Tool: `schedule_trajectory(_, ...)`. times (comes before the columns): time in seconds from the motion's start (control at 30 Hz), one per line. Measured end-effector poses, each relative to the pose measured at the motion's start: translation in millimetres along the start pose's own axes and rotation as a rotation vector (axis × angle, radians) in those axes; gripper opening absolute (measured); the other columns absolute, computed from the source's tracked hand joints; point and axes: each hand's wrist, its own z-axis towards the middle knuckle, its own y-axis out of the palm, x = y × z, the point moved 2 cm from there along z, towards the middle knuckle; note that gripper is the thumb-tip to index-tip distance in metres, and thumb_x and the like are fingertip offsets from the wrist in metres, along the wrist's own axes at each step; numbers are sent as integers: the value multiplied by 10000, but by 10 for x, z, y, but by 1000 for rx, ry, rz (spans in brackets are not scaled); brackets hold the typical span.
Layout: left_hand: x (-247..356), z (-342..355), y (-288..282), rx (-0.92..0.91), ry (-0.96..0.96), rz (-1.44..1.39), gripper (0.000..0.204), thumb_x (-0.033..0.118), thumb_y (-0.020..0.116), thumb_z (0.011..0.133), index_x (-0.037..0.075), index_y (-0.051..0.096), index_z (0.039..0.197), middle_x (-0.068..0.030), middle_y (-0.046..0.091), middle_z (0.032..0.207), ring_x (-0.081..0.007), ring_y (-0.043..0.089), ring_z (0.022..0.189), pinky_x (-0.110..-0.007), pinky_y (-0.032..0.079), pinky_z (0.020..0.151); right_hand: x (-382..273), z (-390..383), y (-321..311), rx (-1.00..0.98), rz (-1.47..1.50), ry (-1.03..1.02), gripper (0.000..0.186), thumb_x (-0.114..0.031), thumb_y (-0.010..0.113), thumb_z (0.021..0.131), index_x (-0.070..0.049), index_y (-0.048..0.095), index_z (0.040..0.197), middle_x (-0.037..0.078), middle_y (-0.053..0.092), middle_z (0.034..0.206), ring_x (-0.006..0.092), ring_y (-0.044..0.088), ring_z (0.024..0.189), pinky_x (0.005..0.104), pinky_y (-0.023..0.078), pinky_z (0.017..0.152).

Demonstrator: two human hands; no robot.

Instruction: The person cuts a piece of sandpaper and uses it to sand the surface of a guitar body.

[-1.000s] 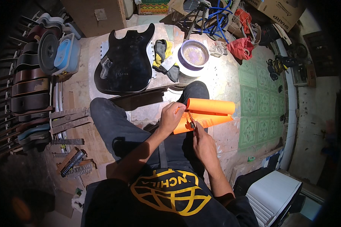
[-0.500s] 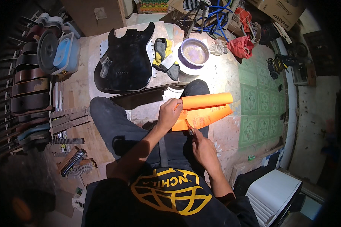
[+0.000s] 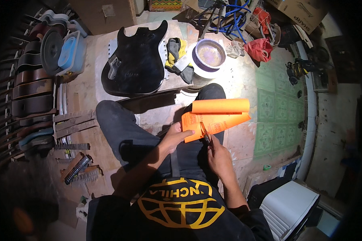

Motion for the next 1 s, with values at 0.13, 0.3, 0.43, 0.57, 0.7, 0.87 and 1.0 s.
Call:
schedule_trajectory(0.13, 19, 27, 47, 13, -62, 112, 364, 55, 732, 959, -17, 646, 1306, -105, 719, 1239, -165, 687, 1115, -292, 535, 987, -14, 24, -15, -48, 2, -8, 429, -60, 585, 961, -60, 542, 1387, 320, 696, 988, 511, 675, 912, 569, 538, 793)
schedule_trajectory(0.3, -60, 73, 87, 20, 40, 127, 324, 67, 704, 985, -33, 659, 1290, -106, 726, 1223, -164, 685, 1101, -299, 536, 965, 18, 52, -71, -56, -22, 5, 465, -43, 605, 944, -65, 558, 1406, 316, 699, 985, 501, 677, 938, 543, 543, 822)
schedule_trajectory(0.43, -90, 56, 76, 16, 109, 213, 307, 72, 688, 995, -47, 652, 1276, -102, 727, 1213, -164, 689, 1082, -301, 537, 951, -1, 74, -108, -71, -30, -49, 454, -58, 607, 943, -64, 557, 1394, 305, 706, 969, 499, 682, 914, 551, 546, 808)
schedule_trajectory(0.57, -212, 121, -18, 71, 205, 451, 300, 105, 675, 1004, -59, 647, 1253, -105, 740, 1177, -165, 696, 1056, -312, 537, 934, -6, 91, -112, -95, -78, -53, 432, -86, 608, 946, -45, 552, 1372, 300, 711, 967, 492, 692, 888, 562, 552, 799)
schedule_trajectory(0.7, -61, 24, 71, 153, 347, 643, 303, 165, 698, 980, -51, 668, 1191, -168, 751, 1076, -245, 716, 992, -363, 544, 879, -49, 109, -117, -106, -123, -50, 435, -82, 609, 941, -7, 547, 1365, 292, 715, 951, 481, 699, 872, 554, 557, 803)
schedule_trajectory(0.87, -1, -49, 145, 184, 469, 639, 287, 204, 706, 962, -39, 678, 1112, -221, 733, 994, -375, 725, 942, -420, 550, 823, -65, 129, -64, -68, -124, -80, 446, -73, 612, 934, 13, 545, 1366, 298, 711, 938, 483, 697, 865, 555, 554, 789)
schedule_trajectory(1.0, -53, -42, 122, 224, 467, 675, 244, 192, 692, 967, -36, 663, 1048, -234, 709, 963, -402, 706, 922, -440, 537, 797, -103, 135, -56, -100, -129, -57, 453, -82, 613, 932, 44, 535, 1360, 300, 712, 942, 480, 706, 870, 565, 560, 786)
